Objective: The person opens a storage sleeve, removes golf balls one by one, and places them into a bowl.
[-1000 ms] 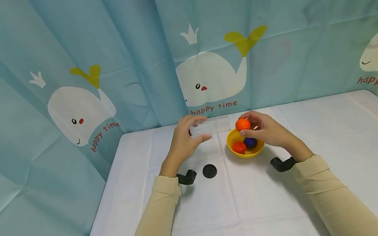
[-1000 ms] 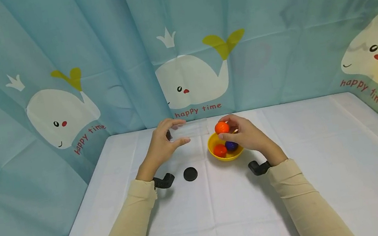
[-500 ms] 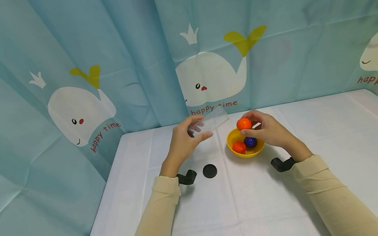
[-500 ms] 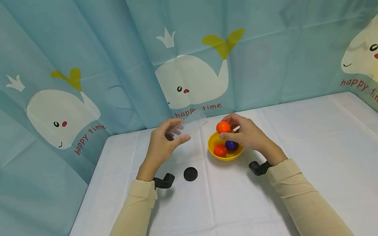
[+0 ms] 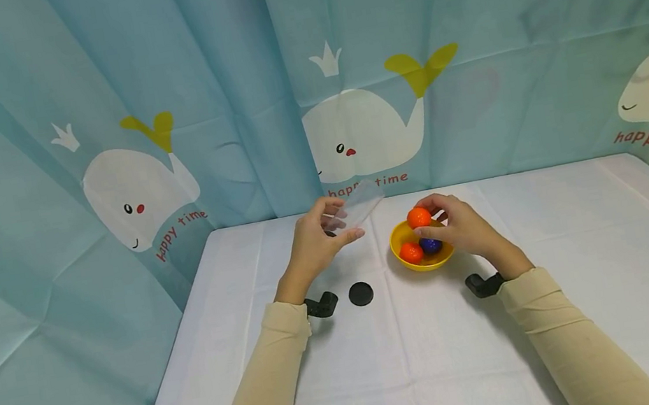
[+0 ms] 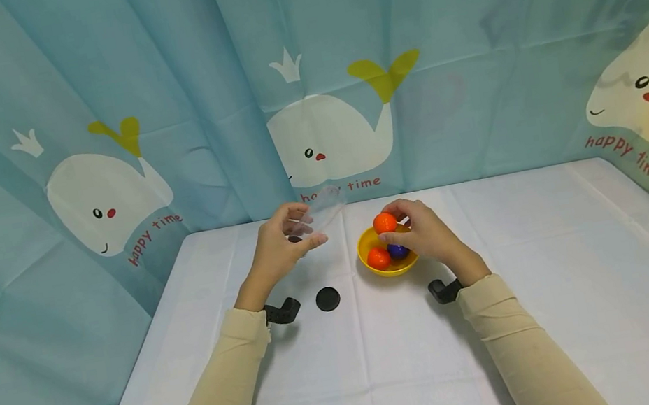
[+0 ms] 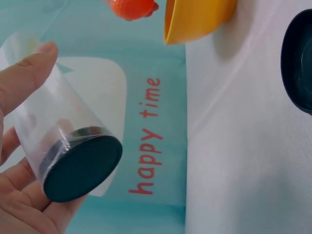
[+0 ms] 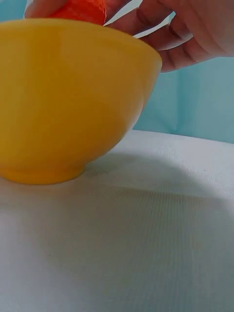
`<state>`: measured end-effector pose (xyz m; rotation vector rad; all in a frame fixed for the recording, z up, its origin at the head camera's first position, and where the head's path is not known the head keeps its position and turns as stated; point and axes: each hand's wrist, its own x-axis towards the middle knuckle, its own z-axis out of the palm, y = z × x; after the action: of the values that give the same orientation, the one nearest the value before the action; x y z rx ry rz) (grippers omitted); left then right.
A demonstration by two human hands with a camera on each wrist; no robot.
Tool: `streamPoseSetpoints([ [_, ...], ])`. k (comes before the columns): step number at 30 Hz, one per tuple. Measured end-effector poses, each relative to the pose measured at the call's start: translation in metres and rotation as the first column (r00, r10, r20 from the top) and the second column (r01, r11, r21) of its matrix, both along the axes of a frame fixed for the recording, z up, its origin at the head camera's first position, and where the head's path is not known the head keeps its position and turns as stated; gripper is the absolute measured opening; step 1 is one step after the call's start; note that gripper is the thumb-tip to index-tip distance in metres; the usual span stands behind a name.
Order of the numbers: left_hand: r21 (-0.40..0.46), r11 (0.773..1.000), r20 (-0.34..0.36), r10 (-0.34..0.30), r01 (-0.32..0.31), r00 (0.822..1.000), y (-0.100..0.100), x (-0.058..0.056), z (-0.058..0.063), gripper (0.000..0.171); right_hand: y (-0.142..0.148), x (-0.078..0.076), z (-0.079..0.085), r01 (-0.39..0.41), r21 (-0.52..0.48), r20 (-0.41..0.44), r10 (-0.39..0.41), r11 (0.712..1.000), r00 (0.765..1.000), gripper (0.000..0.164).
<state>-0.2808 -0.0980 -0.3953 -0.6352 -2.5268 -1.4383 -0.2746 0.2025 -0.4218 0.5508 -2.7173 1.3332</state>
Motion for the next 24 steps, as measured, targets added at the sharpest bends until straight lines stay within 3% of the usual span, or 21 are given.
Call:
streamPoseSetpoints([
  [7,-0.017,1.000,0.010,0.001,-0.001,1.000,0.000,0.000,0.000,0.064,-0.002,0.001,-0.004,0.023,0.024,-0.015,-0.023,0.999,1.000,0.043],
  [24,-0.058,0.998,0.004,0.024,-0.023,1.000,0.000,-0.001,-0.001,0.057,-0.002,-0.001,-0.014,0.042,0.117,0.001,-0.043,0.992,0.999,0.044],
])
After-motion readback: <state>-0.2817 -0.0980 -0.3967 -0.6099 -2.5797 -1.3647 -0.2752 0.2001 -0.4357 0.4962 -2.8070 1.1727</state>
